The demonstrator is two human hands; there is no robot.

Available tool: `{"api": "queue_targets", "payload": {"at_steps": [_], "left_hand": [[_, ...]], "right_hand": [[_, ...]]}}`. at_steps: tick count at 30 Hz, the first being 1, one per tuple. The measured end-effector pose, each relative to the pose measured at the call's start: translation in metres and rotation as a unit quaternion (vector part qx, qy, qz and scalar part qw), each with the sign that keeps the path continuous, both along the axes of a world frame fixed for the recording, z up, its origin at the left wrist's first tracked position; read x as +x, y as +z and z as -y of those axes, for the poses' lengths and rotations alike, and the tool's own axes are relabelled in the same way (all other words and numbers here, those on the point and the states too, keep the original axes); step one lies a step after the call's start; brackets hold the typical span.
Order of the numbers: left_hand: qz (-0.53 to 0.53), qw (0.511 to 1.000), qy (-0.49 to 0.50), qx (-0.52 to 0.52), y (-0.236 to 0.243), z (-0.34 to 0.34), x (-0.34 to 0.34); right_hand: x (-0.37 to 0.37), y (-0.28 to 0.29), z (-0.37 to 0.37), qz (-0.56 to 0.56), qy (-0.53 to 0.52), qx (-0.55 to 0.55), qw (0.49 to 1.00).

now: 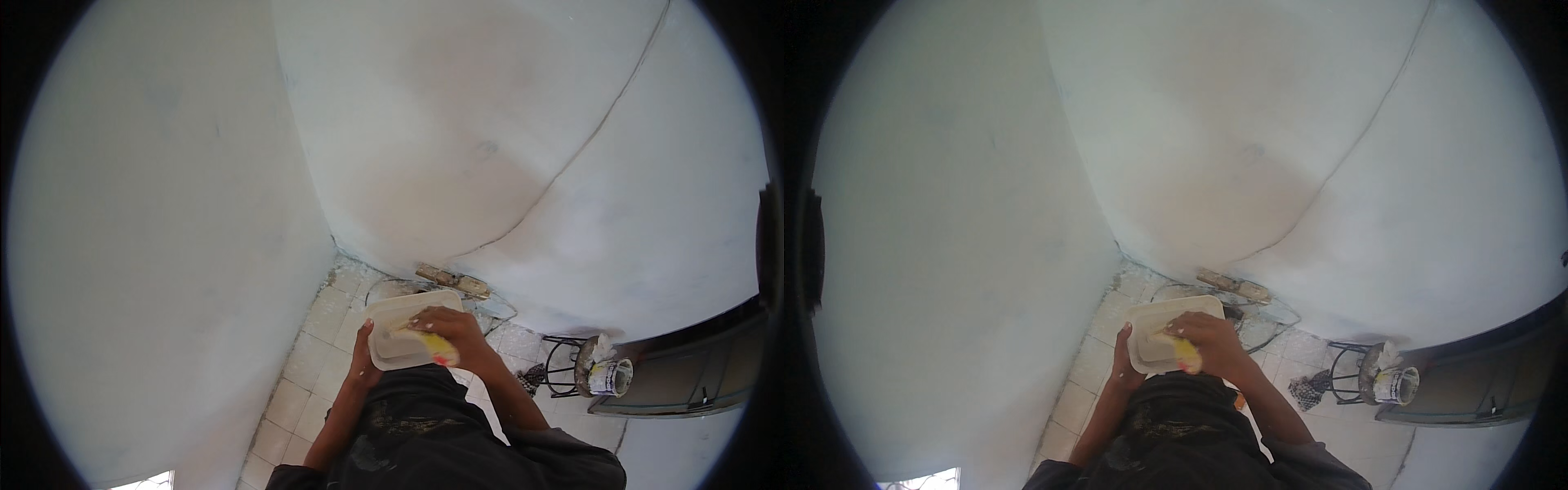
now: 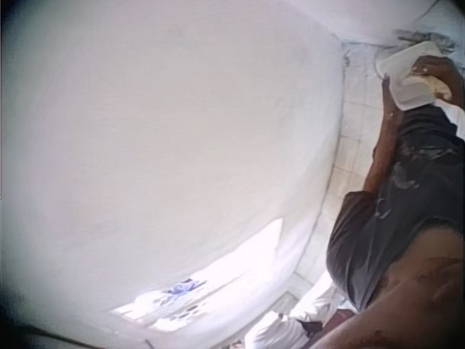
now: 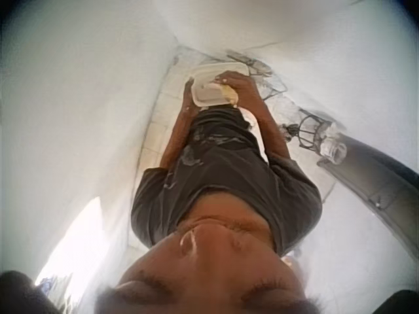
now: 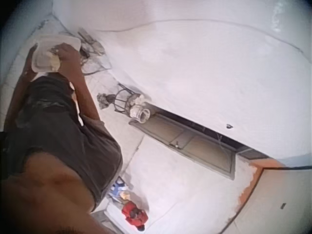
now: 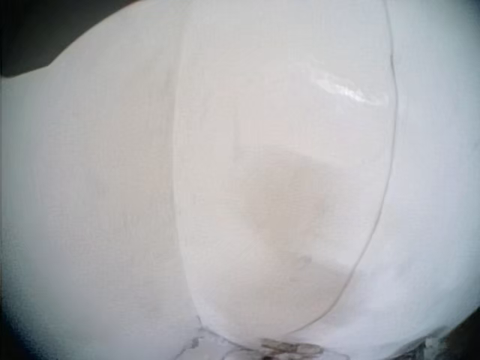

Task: The person paints a white interior wall using a brush, dipping the brush into a plastic container of white paint and applying it to the surface in several areas.

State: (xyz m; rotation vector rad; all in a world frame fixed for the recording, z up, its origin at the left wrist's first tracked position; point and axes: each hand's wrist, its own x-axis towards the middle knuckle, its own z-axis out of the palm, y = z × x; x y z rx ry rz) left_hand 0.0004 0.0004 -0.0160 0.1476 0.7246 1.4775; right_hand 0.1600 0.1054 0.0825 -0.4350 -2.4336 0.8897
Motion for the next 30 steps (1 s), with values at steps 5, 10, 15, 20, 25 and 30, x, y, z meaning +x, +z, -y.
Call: {"api": "queue_targets", "payload": {"at_steps": [5,10,15,20,25,30], "left_hand": [[0.023,1.000,0.013,0.004,0.013,-0.012,0.002],[-0.001,0.999,0.029,-0.026,0.019,-0.026,0.011],[0.011,0.999,0.012,-0.030,0.025,-0.034,0.013],[0.002,0.998,0.050,-0.044,0.024,-0.050,0.011],[0.023,0.995,0.072,-0.066,0.019,-0.048,-0.005],[-0.079,0.990,0.107,-0.051,0.012,-0.035,-0.030]], "right_hand": [[0.016,0.006,0.008,0.011,-0.032,-0.103,0.994],[0.036,-0.017,-0.003,-0.088,-0.179,-0.114,0.973],[0.046,-0.024,-0.011,-0.147,-0.304,-0.398,0.853],[0.030,-0.015,-0.030,-0.347,-0.187,-0.687,0.610],[0.016,-0.007,-0.047,-0.373,-0.064,-0.751,0.541],[-0.018,-0.010,-0.049,-0.388,-0.057,-0.755,0.526]]}}
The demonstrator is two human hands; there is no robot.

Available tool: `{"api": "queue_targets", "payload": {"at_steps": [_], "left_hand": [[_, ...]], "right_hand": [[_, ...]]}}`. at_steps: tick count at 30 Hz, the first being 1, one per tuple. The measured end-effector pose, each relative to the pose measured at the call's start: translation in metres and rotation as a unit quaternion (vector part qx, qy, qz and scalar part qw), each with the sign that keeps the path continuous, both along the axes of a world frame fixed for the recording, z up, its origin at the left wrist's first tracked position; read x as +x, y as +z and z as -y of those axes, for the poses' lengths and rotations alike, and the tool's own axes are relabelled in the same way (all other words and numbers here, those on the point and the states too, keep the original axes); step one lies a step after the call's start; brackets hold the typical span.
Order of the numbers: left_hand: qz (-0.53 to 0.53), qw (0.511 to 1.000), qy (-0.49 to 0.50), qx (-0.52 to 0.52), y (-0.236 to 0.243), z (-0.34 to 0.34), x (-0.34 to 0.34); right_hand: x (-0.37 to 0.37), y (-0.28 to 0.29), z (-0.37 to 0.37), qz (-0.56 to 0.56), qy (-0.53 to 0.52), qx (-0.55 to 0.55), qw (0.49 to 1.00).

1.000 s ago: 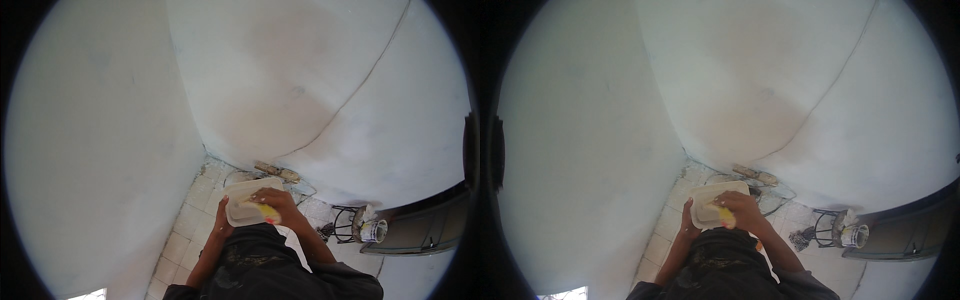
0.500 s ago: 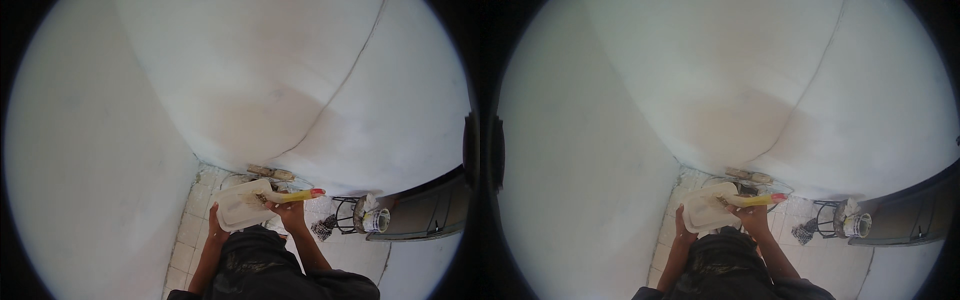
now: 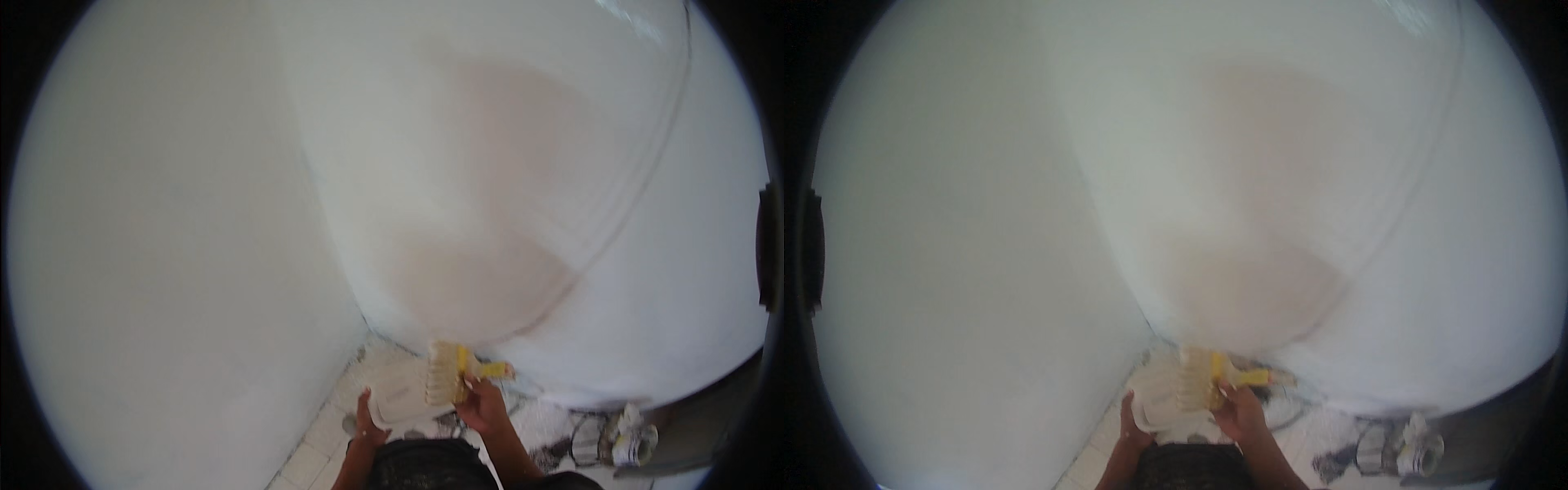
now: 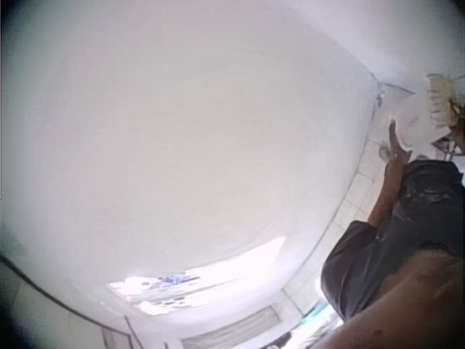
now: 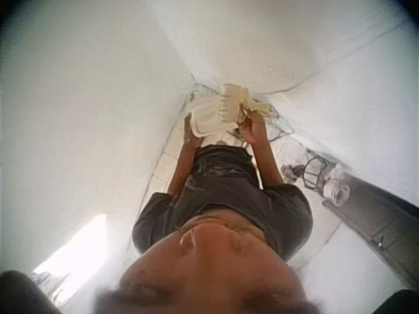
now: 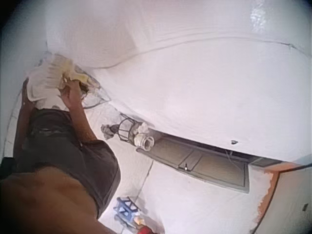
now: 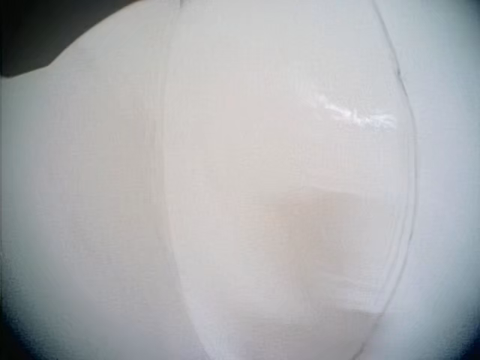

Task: The person paints a white interior wall using a brush, dipping the brush into a plastic container of white paint and applying it to the surface in several areas.

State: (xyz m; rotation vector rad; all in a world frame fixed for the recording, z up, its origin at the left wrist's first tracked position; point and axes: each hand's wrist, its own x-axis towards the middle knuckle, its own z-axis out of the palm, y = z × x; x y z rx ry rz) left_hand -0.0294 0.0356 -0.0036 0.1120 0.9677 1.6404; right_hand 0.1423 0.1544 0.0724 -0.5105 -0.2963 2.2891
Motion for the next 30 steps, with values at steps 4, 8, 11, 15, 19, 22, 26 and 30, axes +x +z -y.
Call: {"api": "queue_targets", "payload": {"at_steps": [4,8,11,15,19,22,26,30], "left_hand": [[0.162,0.986,0.034,0.012,-0.032,0.004,-0.029],[0.163,0.983,0.076,0.017,-0.029,0.016,-0.063],[0.168,0.981,0.094,0.022,-0.012,0.021,-0.093],[-0.008,0.987,0.034,0.157,-0.016,0.031,-0.136],[0.218,0.961,0.038,0.168,0.004,0.036,-0.172],[-0.005,0.989,0.053,0.138,0.011,0.049,-0.182],[-0.066,0.987,0.039,0.139,-0.001,0.048,-0.192],[0.078,0.983,0.032,0.164,-0.018,0.056,-0.200]], "right_hand": [[-0.036,-0.020,-0.009,-0.004,0.032,-0.025,0.999],[-0.089,-0.002,-0.026,-0.026,0.038,0.008,0.999],[-0.130,0.028,-0.043,-0.021,-0.017,0.074,0.997],[-0.179,0.110,-0.089,0.114,-0.079,0.310,0.940],[-0.229,0.207,-0.114,0.292,-0.283,0.572,0.713],[-0.251,0.271,-0.126,0.355,-0.356,0.691,0.519],[-0.262,0.369,-0.174,0.249,-0.513,0.791,0.222],[-0.276,0.409,-0.213,0.367,-0.565,0.738,-0.041]]}}
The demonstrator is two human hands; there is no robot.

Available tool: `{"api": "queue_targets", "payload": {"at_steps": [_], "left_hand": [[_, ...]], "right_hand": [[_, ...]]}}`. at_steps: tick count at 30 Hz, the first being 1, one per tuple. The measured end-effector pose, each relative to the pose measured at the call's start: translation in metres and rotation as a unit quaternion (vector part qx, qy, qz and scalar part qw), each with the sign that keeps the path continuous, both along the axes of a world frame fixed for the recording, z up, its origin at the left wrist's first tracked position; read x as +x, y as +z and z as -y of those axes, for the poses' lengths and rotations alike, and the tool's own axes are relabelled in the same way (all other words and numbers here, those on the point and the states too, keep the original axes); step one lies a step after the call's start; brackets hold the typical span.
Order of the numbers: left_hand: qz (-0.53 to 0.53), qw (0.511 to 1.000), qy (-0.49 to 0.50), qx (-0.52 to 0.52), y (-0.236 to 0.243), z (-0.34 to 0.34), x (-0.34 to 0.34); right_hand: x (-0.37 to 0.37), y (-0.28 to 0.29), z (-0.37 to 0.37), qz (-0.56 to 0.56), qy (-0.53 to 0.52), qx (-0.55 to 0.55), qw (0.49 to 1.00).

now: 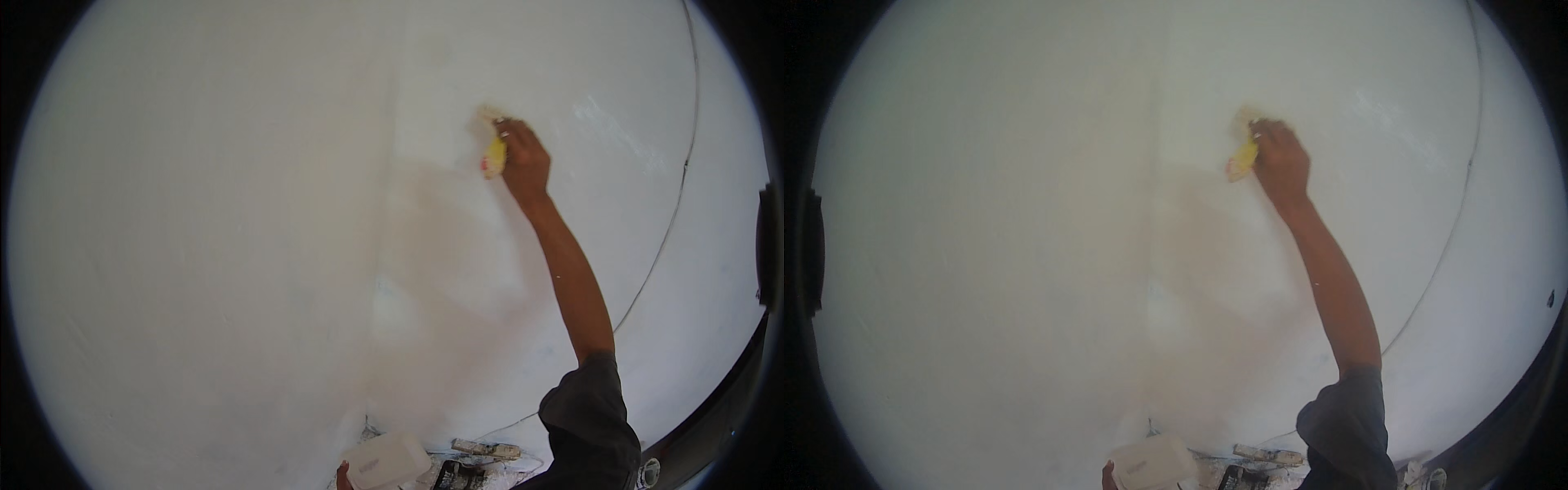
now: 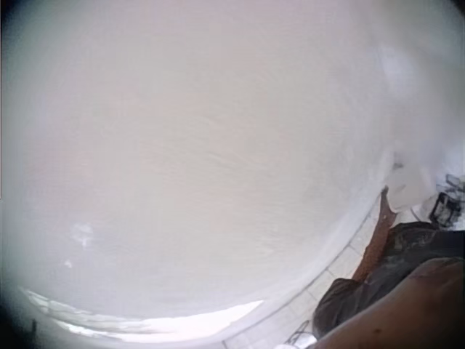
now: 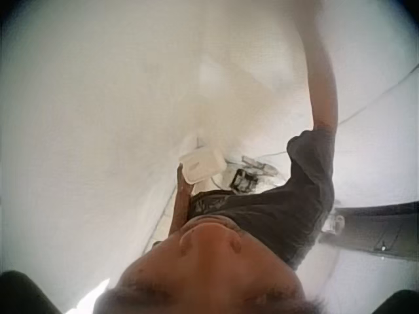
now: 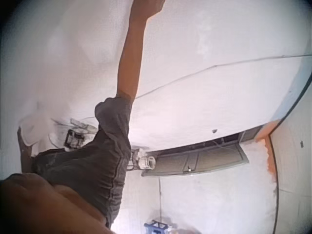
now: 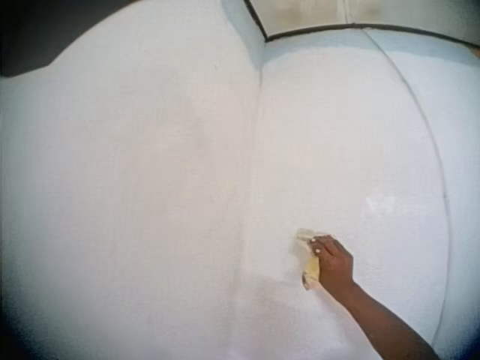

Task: The person paints a white interior wall using a brush, dipping the brush into a plastic container of white paint and applying it to the surface in several areas.

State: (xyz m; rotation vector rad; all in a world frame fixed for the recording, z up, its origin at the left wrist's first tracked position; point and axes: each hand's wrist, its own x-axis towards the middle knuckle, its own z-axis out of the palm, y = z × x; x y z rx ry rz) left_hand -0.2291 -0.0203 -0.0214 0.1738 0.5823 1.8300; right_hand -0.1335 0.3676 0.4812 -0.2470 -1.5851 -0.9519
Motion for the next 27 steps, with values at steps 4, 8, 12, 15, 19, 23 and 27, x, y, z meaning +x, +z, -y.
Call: {"api": "queue_targets", "payload": {"at_steps": [4,8,12,15,19,23,27], "left_hand": [[-0.018,0.997,-0.029,-0.069,0.019,-0.008,-0.006],[0.084,0.991,-0.036,-0.099,0.032,-0.015,-0.016],[-0.316,0.945,-0.031,-0.077,0.007,-0.005,-0.015],[0.084,0.990,-0.078,-0.081,0.003,-0.009,-0.016],[0.115,0.989,-0.054,-0.080,-0.007,-0.004,-0.029],[-0.282,0.954,-0.050,-0.088,-0.015,0.005,-0.036],[0.001,0.995,-0.091,-0.036,-0.012,0.012,-0.045]], "right_hand": [[-0.034,-0.145,-0.050,0.154,-0.071,-0.002,0.986],[-0.054,-0.200,0.018,0.373,-0.104,-0.333,0.860],[-0.050,-0.062,-0.007,0.101,-0.128,-0.303,0.939],[-0.019,0.068,0.009,-0.128,-0.079,-0.193,0.970],[-0.019,0.099,0.005,-0.129,-0.077,-0.019,0.988],[-0.069,-0.066,-0.044,0.152,-0.108,-0.088,0.978],[-0.101,-0.164,0.011,0.340,-0.092,-0.213,0.911]]}}
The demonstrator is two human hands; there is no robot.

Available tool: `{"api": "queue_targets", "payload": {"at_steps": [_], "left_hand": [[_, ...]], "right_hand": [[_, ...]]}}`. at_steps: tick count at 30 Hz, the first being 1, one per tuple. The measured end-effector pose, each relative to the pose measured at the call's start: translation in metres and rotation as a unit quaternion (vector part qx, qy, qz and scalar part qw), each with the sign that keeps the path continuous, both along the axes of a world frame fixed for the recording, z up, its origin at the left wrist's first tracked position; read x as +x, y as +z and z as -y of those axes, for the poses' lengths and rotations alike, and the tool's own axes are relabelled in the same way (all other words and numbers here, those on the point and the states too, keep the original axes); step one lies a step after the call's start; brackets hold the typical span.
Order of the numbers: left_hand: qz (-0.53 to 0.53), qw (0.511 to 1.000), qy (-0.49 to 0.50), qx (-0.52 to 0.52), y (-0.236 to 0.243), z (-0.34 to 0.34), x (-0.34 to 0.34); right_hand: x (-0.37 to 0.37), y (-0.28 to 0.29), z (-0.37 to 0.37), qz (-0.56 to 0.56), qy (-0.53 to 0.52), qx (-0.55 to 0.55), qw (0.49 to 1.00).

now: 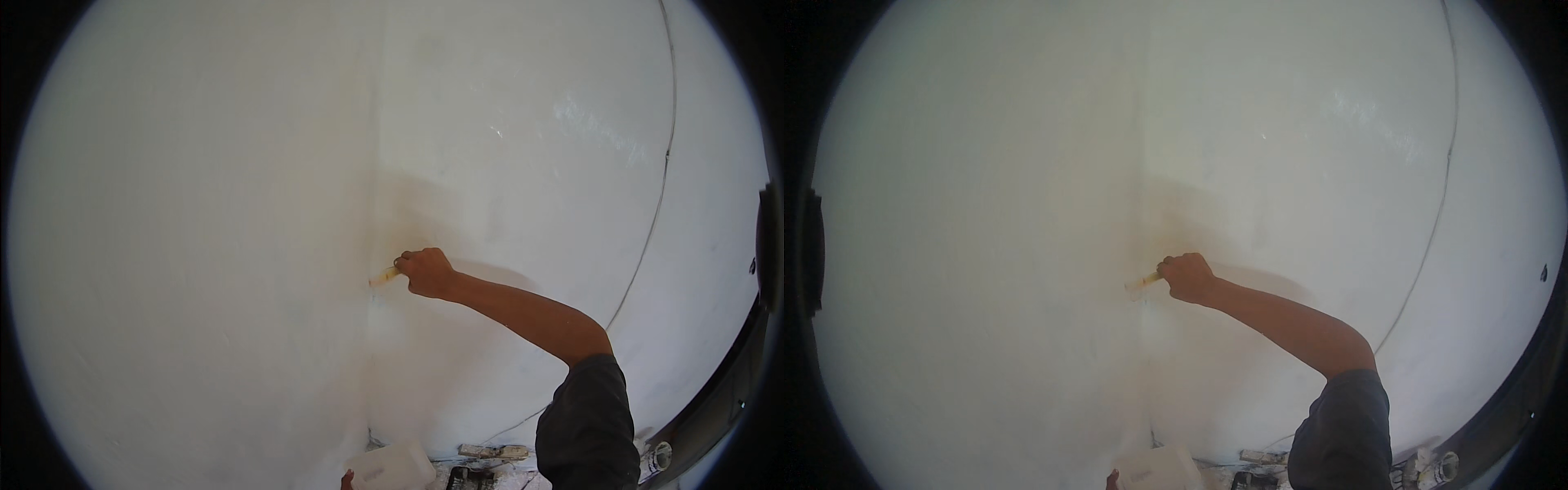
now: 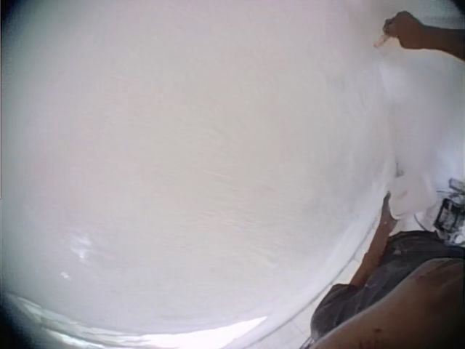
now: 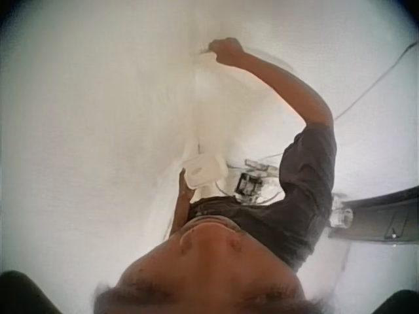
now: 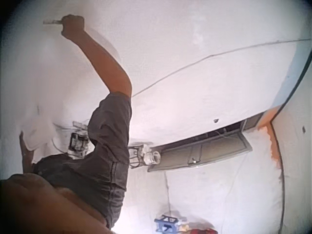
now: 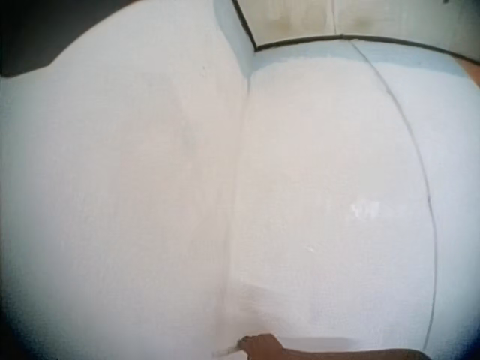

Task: The person paints a white interior wall using a brush, dipping the brush into a plastic container of white paint and applying it to the surface in several areas.

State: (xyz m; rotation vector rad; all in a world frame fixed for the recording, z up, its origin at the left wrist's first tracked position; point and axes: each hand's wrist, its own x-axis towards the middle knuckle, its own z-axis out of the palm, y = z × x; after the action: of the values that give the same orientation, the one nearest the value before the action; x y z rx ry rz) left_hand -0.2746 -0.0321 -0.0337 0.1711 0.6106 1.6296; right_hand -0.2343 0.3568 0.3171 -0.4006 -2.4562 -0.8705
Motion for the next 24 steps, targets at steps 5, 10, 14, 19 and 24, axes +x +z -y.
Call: {"api": "queue_targets", "payload": {"at_steps": [5,10,14,19,24], "left_hand": [[0.125,0.992,-0.016,-0.007,-0.003,0.018,-0.015],[-0.077,0.990,0.051,-0.104,0.013,0.024,-0.020],[0.046,0.991,0.029,-0.120,0.033,0.023,-0.023],[-0.013,0.999,-0.001,-0.047,-0.016,0.024,-0.026],[-0.024,0.997,-0.007,-0.076,0.000,0.049,-0.028]], "right_hand": [[0.005,0.169,-0.007,-0.275,-0.147,-0.015,0.950],[0.051,0.279,0.031,-0.509,-0.084,0.155,0.842],[0.024,0.186,-0.022,-0.333,-0.034,0.225,0.915],[-0.028,-0.005,0.026,-0.062,0.039,-0.006,0.997],[-0.031,0.093,0.028,-0.205,-0.102,-0.097,0.969]]}}
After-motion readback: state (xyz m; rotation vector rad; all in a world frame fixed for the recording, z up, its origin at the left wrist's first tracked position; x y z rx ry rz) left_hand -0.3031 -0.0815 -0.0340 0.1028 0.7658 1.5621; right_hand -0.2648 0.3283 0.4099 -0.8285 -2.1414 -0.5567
